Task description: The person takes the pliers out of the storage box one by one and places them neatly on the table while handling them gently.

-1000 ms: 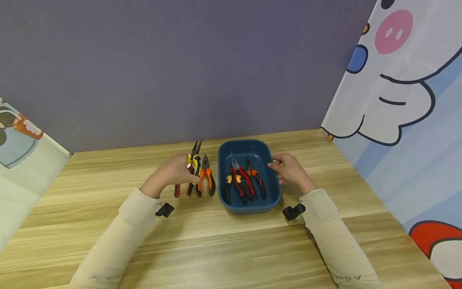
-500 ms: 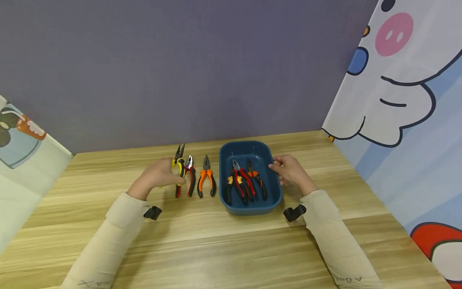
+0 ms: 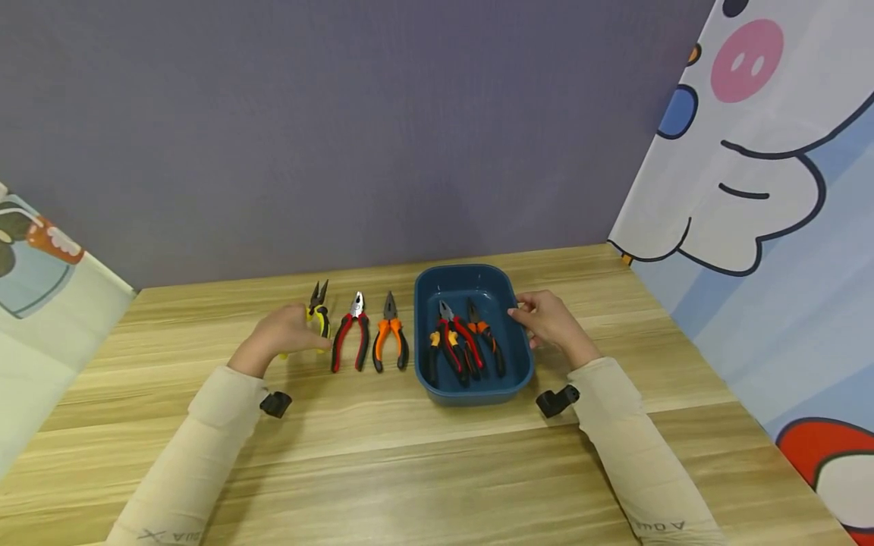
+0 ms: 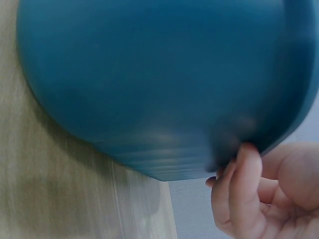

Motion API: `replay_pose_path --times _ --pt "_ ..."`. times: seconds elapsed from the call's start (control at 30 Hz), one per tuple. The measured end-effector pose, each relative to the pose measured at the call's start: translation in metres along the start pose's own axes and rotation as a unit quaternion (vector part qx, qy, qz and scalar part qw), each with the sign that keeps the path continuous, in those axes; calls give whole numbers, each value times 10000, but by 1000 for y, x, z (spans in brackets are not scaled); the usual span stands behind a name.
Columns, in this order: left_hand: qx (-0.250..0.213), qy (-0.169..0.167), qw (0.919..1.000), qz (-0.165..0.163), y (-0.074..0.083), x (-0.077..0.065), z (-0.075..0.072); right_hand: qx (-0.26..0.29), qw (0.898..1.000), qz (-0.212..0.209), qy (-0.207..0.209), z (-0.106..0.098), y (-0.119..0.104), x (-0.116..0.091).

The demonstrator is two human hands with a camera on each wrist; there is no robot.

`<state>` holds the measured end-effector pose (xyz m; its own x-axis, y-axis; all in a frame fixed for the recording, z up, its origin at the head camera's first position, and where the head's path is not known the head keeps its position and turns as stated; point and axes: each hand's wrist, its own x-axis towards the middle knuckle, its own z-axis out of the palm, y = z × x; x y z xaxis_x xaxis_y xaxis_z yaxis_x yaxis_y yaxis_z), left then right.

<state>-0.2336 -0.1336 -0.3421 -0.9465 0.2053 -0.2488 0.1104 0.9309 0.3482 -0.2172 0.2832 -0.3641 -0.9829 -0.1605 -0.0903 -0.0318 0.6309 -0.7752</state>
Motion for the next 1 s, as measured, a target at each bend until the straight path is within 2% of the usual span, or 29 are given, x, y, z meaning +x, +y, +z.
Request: replay_pose_path --times 0.27,0.67,1.0 --pt "36 -200 9997 -112 -9 5 6 -35 10000 4 2 0 2 1" --pt "464 8 9985 -279 -15 11 13 46 10000 -39 -16 1 0 0" --pt "476 -103 9983 -333 -14 10 15 19 10000 -13 -17 0 -1 0"
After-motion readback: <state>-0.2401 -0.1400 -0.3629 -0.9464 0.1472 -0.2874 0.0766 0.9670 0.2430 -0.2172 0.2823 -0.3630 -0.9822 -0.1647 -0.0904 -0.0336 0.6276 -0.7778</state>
